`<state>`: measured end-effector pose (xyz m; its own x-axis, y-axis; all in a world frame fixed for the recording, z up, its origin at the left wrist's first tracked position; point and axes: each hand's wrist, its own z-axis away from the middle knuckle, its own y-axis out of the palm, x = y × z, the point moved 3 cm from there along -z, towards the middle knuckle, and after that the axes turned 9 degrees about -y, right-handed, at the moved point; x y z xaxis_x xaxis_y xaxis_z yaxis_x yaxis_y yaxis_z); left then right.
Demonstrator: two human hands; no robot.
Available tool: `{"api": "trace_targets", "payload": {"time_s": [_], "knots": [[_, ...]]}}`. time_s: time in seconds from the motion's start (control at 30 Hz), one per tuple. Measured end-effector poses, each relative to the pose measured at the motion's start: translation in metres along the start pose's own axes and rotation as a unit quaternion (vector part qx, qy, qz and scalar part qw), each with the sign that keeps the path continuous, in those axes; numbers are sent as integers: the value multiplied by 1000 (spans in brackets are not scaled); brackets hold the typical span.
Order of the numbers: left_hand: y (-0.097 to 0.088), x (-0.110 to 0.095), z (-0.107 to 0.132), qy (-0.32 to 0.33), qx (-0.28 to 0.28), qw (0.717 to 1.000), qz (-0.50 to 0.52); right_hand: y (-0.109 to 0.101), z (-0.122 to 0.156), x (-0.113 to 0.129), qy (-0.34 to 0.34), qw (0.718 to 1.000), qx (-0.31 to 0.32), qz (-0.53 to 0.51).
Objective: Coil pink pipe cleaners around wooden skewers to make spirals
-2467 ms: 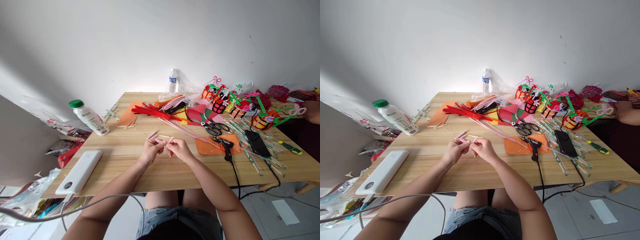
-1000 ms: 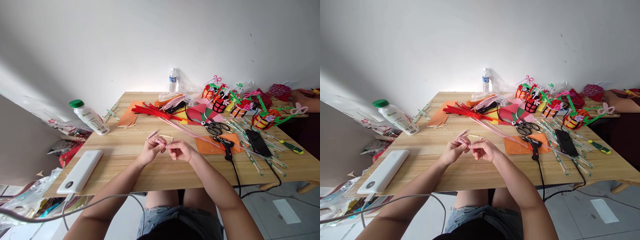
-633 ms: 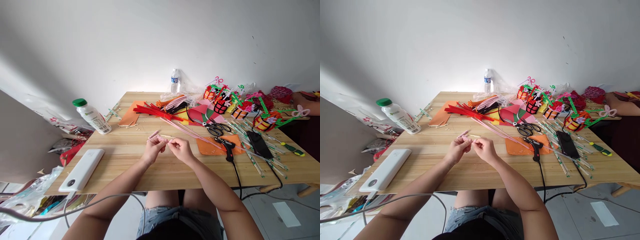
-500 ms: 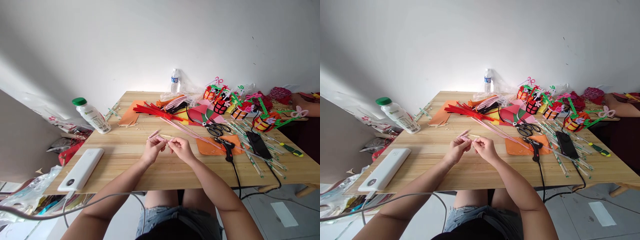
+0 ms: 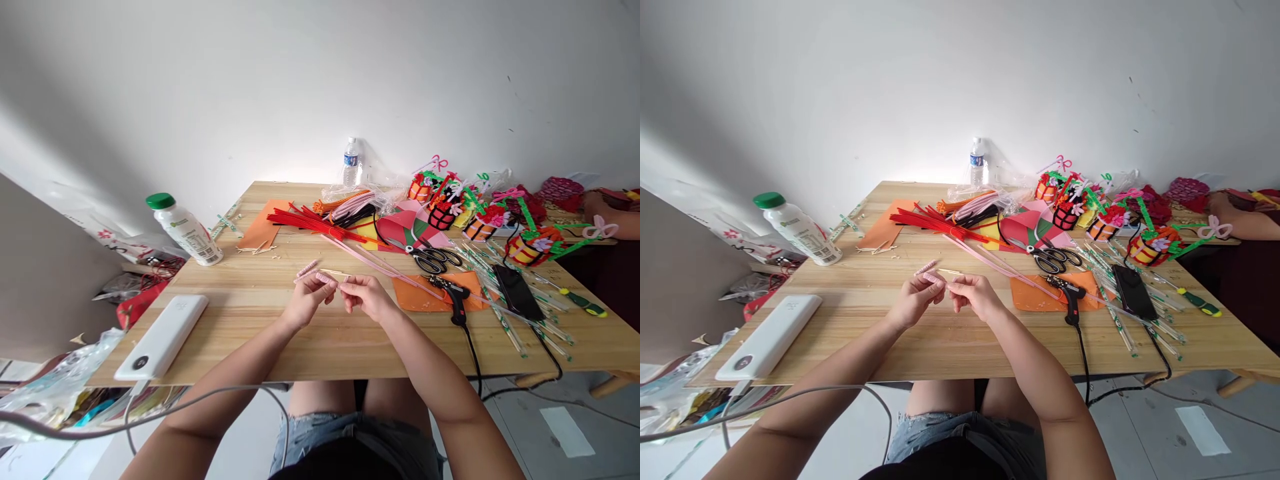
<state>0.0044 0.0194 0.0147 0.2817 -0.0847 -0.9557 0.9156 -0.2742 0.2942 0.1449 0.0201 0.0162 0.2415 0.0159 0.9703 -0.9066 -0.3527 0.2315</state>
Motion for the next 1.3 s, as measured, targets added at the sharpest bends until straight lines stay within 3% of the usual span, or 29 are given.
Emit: {"api": "trace_targets", "payload": {"time_s": [0.17,0.37,0.53,0.67,0.83,0.93,1.1,1.3], "knots": [[-1,9,-2,-76,-42,996,32,3,4,1,-158,967,-88,180],[-4,9,-2,-72,-75,994,39,6,4,-2,-150,970,-59,180],[-5,10,-3,-70,-85,993,39,5,6,4,-215,935,-75,271],[-10,12,-5,-42,-104,994,19,5,4,1,-164,960,-76,215],[-7,6,-2,8,-64,998,-18,2,0,0,-48,995,-60,56],[-3,2,-1,13,-42,999,-28,2,-1,0,2,999,-43,-16],[-4,3,-3,9,-37,999,-11,1,0,1,-19,998,-47,32],[-6,6,-4,36,16,999,22,2,1,0,52,996,25,-65]]}}
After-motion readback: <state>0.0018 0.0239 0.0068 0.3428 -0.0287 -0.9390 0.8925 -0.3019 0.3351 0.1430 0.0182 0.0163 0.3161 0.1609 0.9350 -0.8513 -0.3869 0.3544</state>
